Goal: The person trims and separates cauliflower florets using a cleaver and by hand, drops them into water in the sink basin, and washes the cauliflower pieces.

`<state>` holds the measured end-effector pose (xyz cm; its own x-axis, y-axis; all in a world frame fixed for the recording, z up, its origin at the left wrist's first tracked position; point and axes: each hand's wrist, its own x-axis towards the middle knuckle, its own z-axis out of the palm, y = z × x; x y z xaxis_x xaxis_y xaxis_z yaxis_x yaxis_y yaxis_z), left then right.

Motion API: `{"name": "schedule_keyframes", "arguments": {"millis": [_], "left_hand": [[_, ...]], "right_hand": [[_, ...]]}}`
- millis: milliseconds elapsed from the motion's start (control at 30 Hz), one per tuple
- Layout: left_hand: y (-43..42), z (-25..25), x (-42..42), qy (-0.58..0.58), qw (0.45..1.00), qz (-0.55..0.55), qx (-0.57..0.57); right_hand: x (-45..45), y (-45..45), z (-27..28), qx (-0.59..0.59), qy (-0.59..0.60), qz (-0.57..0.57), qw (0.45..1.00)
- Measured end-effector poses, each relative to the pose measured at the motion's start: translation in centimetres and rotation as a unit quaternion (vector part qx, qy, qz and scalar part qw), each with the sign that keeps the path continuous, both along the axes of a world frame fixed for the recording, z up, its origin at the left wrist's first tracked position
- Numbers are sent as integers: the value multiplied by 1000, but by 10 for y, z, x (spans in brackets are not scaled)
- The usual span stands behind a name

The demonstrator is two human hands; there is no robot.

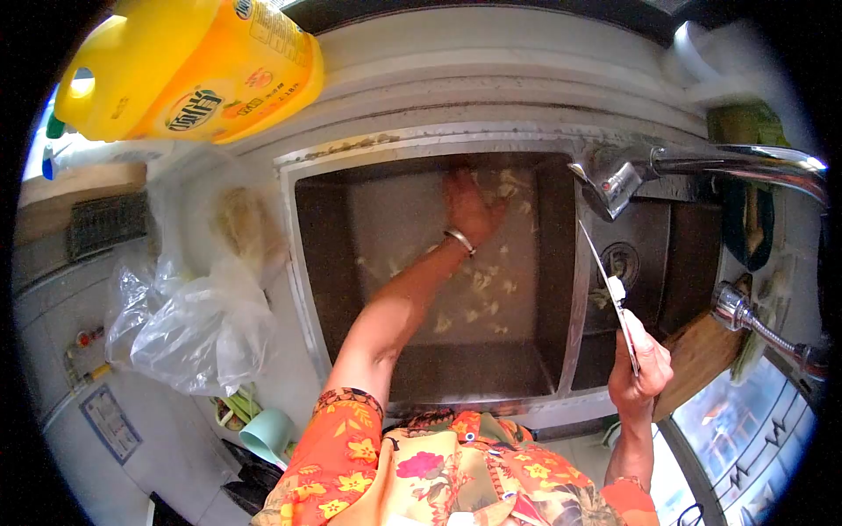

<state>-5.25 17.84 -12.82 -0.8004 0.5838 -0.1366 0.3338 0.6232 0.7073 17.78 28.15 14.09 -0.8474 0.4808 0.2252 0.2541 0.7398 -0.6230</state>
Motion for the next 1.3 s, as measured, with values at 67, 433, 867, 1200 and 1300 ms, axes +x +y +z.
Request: {"name": "schedule_keyframes", "arguments": {"millis": [67,433,867,1200,1300], "left_hand": [[23,-7,21,95,993,26,-57],[64,16,42,-5,971,-103,-214],[-13,59,37,-190,959,27,208],[28,216,125,-430,804,-129,389],[56,186,149,-430,782,-279,354]], "right_hand": [[1,2,-1,-4,-10,-1,1000],[-6,5,-14,-15,-32,-18,999],[-11,0,-13,-42,0,-5,999],[-6,-12,37,30,11,-13,999],[-4,-12,41,50,25,-9,998]]}}
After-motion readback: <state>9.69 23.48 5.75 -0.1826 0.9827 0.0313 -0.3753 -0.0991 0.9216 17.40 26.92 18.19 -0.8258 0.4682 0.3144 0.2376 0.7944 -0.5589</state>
